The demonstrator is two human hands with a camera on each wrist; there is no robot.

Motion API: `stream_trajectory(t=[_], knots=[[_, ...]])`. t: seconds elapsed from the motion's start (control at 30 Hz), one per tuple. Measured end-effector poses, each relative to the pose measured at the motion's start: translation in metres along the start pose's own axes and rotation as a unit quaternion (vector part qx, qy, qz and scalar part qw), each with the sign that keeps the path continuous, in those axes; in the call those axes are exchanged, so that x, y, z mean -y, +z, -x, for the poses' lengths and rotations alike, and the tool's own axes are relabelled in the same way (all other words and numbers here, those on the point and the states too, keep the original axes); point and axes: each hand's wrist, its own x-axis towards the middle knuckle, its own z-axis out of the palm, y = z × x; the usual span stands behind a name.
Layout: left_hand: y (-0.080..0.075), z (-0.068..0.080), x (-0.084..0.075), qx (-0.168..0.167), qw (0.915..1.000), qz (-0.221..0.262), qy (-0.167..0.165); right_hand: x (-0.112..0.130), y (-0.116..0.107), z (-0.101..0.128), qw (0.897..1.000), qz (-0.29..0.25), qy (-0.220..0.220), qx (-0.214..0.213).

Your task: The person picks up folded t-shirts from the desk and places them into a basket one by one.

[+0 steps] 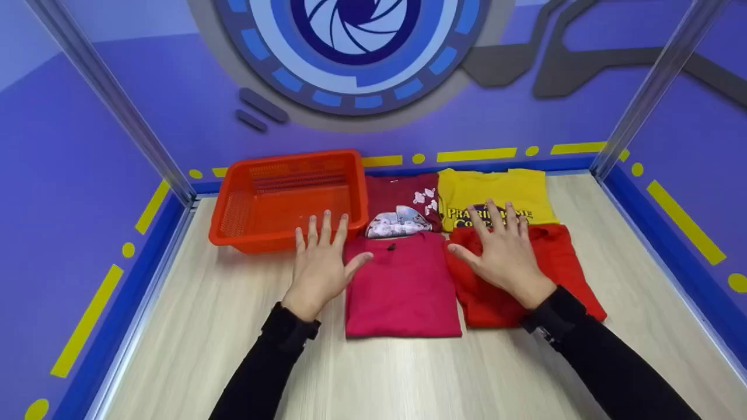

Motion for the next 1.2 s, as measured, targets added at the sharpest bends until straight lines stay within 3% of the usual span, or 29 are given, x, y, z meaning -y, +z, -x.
stream_trajectory(t=[0.17, 0.3, 0.37, 0.47, 0.57, 0.7, 0.83, 1.0, 1.2], knots=[[-0.001, 0.002, 0.001, -0.01, 0.9997, 0.014, 0.018, 0.003, 0.002, 0.0, 1.0, 0.002, -0.006, 0.003], [-0.002, 0.005, 0.0, -0.043, 0.9963, 0.039, 0.064, 0.007, 0.005, 0.0, 1.0, 0.001, -0.017, 0.009], [-0.001, 0.005, -0.001, -0.079, 0.99, 0.057, 0.102, 0.009, 0.005, 0.0, 0.999, -0.015, -0.031, 0.019], [0.002, 0.006, -0.004, -0.139, 0.9734, 0.086, 0.16, 0.013, 0.006, 0.0, 0.996, -0.047, -0.066, 0.037], [0.008, 0.004, -0.006, -0.169, 0.9633, 0.097, 0.184, 0.019, 0.009, -0.003, 0.99, -0.063, -0.123, 0.025], [0.02, -0.002, -0.007, -0.128, 0.9745, 0.074, 0.168, 0.034, 0.017, -0.01, 0.975, -0.05, -0.214, -0.013], [0.04, -0.011, -0.007, -0.065, 0.9845, 0.028, 0.161, 0.048, 0.029, -0.012, 0.963, -0.026, -0.266, 0.029], [0.06, -0.011, -0.001, -0.028, 0.985, 0.009, 0.17, 0.058, 0.037, -0.009, 0.963, -0.002, -0.25, 0.098], [0.06, -0.005, 0.006, 0.0, 0.9819, 0.018, 0.189, 0.06, 0.033, -0.005, 0.962, 0.003, -0.24, 0.131]])
